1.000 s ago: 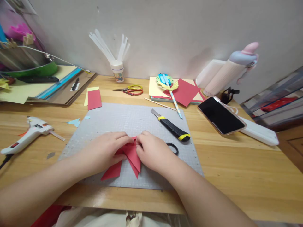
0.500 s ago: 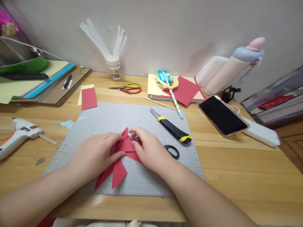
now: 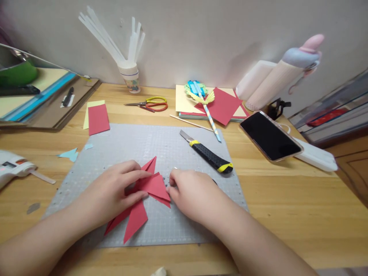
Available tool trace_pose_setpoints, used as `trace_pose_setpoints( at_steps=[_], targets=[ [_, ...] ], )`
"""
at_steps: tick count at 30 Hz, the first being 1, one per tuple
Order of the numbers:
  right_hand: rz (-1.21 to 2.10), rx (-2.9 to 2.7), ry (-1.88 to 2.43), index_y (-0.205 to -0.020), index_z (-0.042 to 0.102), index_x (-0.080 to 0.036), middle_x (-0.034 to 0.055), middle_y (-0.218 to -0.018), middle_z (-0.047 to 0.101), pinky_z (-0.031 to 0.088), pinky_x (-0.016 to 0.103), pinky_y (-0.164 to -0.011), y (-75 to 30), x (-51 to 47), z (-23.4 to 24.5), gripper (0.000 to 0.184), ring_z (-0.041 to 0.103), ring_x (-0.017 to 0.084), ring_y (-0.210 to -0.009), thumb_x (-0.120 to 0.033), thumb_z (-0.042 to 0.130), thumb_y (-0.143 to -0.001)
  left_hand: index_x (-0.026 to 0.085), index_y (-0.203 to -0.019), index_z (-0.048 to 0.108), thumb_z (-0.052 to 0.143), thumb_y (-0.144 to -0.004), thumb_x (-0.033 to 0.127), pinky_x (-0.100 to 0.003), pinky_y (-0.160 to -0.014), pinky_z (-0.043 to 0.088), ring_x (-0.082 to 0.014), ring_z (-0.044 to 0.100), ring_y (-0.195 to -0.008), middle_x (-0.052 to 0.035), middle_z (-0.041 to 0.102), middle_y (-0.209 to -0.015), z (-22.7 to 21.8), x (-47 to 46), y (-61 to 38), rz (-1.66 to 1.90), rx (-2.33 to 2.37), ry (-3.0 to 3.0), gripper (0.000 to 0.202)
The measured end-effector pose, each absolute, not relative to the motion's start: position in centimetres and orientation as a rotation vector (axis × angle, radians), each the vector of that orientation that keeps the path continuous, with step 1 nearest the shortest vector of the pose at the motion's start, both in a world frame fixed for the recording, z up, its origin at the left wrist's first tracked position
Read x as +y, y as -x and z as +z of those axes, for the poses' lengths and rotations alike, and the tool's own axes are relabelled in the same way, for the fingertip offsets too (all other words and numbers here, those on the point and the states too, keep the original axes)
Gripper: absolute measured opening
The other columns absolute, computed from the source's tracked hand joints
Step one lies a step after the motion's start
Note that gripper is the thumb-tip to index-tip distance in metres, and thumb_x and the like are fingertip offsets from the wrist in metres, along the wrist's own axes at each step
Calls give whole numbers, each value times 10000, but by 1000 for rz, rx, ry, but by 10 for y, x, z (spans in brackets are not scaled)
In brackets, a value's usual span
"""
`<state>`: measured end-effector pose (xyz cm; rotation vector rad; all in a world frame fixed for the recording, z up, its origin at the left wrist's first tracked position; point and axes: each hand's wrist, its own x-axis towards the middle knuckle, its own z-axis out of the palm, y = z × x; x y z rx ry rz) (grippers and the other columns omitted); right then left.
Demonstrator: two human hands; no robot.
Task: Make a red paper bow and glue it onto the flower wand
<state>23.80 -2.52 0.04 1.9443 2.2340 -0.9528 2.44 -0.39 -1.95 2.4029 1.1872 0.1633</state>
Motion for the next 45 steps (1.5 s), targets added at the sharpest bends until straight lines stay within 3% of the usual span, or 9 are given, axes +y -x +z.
trace_pose_setpoints(
  at_steps=[2, 5, 9, 16, 26, 34, 41, 45],
  targets=[
    [-975, 2232, -1977, -885, 613, -231, 26, -732, 661, 290, 261, -532, -236, -24, -2, 134, 562, 166, -613, -347, 589, -821, 246, -1096, 634, 602, -844, 296, -362, -739, 438, -216, 550, -854, -42, 575, -930, -18, -4, -25, 152, 1171, -2377, 259],
    [-1119, 2247, -2012, -822, 588, -224, 24, -741, 664, 305, 249, -523, -233, -20, -9, 159, 574, 149, -601, -340, 500, -885, 251, -1090, 632, 593, -849, 280, -358, -744, 436, -213, 546, -863, -37, 572, -927, -18, -5, -26, 154, 1155, -2350, 246],
    [-1456, 2045, -2006, -810, 557, -225, -28, -536, 574, 304, 231, -430, -232, -15, -17, 248, 499, 107, -384, -322, 373, -943, 254, -1089, 616, 593, -847, 248, -356, -761, 434, -207, 550, -881, -27, 581, -936, -18, -5, -25, 179, 1133, -2333, 243],
    [-1821, 1841, -1938, -840, 542, -218, -70, -462, 518, 286, 197, -326, -233, -15, -24, 175, 442, 82, -298, -302, 413, -922, 246, -1082, 601, 581, -851, 202, -349, -783, 434, -195, 550, -910, -24, 591, -970, -21, -4, -22, 208, 1072, -2339, 237],
    [-1955, 1835, -1961, -823, 536, -213, -89, -405, 461, 253, 168, -308, -232, -12, -28, 210, 415, 71, -289, -311, 388, -936, 249, -1144, 618, 561, -868, 228, -360, -749, 448, -212, 553, -882, -47, 597, -953, -22, -6, -20, 182, 1053, -2415, 282],
    [-2013, 1838, -1959, -732, 494, -213, -74, -491, 502, 313, 177, -339, -231, -13, -26, 244, 446, 65, -328, -311, 388, -929, 225, -1154, 616, 577, -864, 258, -364, -748, 453, -217, 556, -880, -50, 608, -950, -25, -6, -21, 198, 1089, -2433, 294],
    [-1946, 1879, -1919, -818, 554, -218, -75, -473, 512, 296, 198, -356, -229, -13, -26, 181, 428, 80, -341, -304, 425, -912, 225, -1130, 623, 595, -854, 284, -361, -739, 449, -218, 550, -869, -49, 603, -928, -24, -6, -21, 192, 1072, -2403, 283],
    [-1723, 2077, -1984, -789, 565, -214, -59, -521, 533, 304, 207, -439, -227, -14, -27, 176, 462, 84, -425, -280, 446, -900, 240, -1077, 643, 553, -886, 266, -359, -780, 446, -199, 545, -889, -39, 581, -943, -21, -5, -21, 299, 1089, -2311, 213]
  ],
)
